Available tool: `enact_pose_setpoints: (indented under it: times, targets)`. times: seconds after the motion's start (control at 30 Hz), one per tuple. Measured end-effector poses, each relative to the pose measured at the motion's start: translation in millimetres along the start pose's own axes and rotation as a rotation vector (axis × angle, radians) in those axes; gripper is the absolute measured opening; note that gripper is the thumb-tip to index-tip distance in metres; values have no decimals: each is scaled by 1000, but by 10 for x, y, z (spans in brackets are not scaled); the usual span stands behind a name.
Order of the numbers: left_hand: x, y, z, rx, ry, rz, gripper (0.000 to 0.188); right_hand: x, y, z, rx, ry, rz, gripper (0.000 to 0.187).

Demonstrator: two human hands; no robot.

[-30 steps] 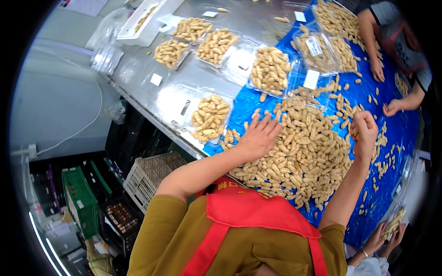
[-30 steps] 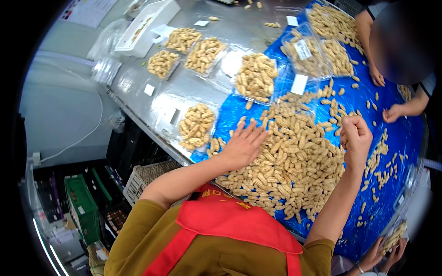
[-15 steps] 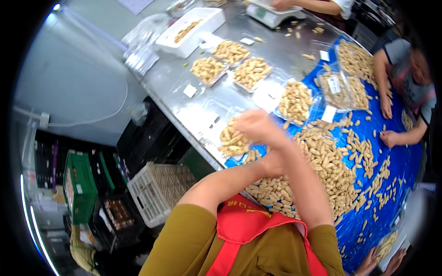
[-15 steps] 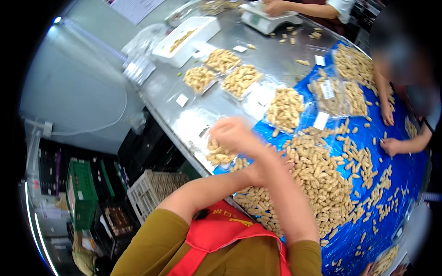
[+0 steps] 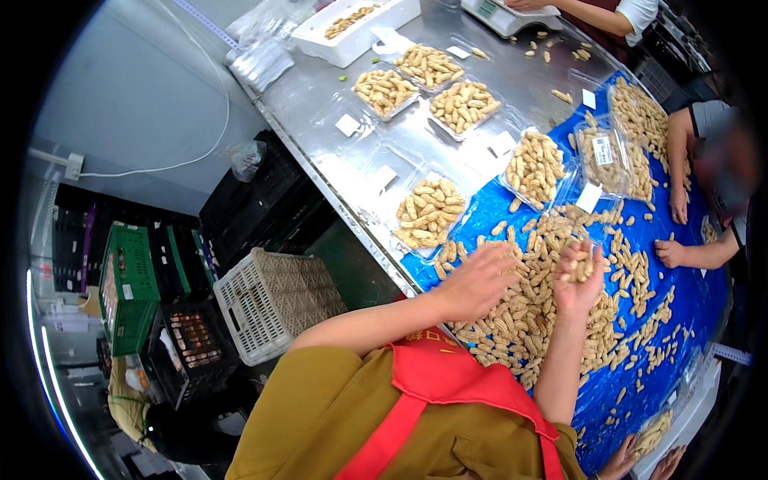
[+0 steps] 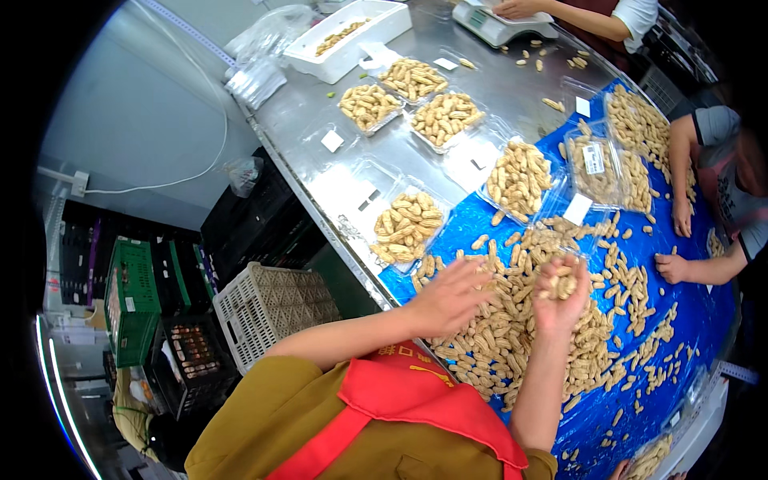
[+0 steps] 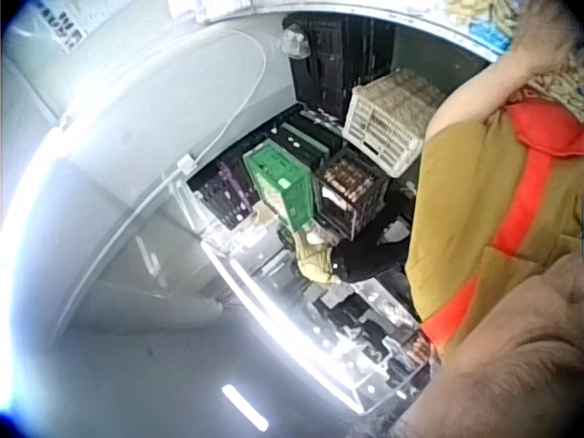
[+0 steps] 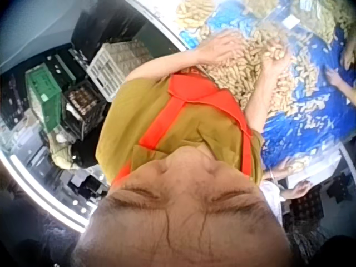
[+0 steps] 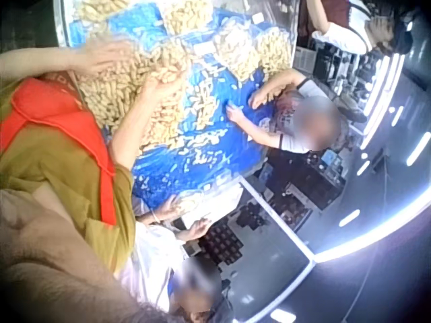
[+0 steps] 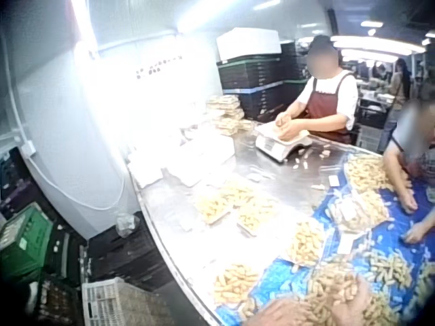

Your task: The person sorts peanuts from a pile on a table by hand, placing selected peanuts into plastic containers and then moving the filled containers to different locations on the table.

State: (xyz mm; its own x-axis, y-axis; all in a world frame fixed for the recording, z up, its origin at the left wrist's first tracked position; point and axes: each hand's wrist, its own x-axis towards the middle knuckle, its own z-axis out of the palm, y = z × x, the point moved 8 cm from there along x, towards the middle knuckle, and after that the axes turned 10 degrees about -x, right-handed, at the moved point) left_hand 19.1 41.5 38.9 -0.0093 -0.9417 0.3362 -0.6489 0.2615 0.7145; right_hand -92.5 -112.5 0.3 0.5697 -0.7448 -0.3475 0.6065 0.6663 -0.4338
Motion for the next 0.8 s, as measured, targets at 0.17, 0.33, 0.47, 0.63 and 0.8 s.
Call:
enact_pose_setpoints:
  times: [0.17,0.33,0.47,0.63,0.8]
  targets:
    - [-339,-455,-826,302,224,-147,34,60,640,62,-222,143,127,32]
    - [-617,-838,-1120,333,135,-315,30,220,1008,169,-196,87,218,41]
    - [-851,-886,-1247,211,235,-348,28,241,1121,268,-269,94,200,45]
    - [-1003,-926,-1370,220,440,-389,31,277,1324,536,-331,72,190,49]
    - [-1030,-1025,-1366,128,504,-416,36,373,1716,921,-455,-154,154,53]
